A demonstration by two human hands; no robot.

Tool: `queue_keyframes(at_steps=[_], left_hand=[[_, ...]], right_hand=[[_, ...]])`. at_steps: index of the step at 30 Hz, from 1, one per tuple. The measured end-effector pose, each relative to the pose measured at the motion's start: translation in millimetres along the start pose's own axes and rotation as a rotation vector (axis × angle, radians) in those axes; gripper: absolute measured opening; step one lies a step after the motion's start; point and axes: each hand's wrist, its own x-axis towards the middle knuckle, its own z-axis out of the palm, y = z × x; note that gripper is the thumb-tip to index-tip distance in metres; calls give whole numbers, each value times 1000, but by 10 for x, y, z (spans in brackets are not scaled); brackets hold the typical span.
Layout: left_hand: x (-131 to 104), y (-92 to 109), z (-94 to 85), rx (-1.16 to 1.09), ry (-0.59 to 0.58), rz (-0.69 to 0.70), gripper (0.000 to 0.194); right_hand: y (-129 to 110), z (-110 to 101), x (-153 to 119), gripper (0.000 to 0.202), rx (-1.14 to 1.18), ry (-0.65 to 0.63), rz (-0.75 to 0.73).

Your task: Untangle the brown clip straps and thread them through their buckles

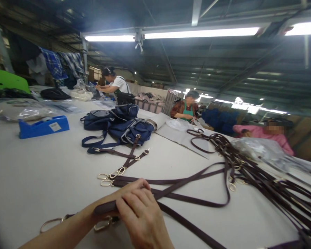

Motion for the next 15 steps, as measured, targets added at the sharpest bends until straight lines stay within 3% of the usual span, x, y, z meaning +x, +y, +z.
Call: queue_keyframes(at_steps=[2, 4, 6, 10, 15], left_hand=[[16, 1, 22, 4, 39, -87, 27], [-1, 27, 48, 104, 55, -23, 34], [-50, 95, 67, 300, 80, 87, 47], [-143, 271, 69, 581, 110, 38, 45], [-116, 289, 54, 732, 89, -39, 34]], right_hand=[[4, -26, -5, 24, 62, 23, 28], [47, -98, -28, 24, 210, 50, 140], [132, -192, -77, 22, 358, 115, 357], [335, -282, -222, 25, 407, 245, 788], [400, -170, -296, 37, 475, 151, 886]])
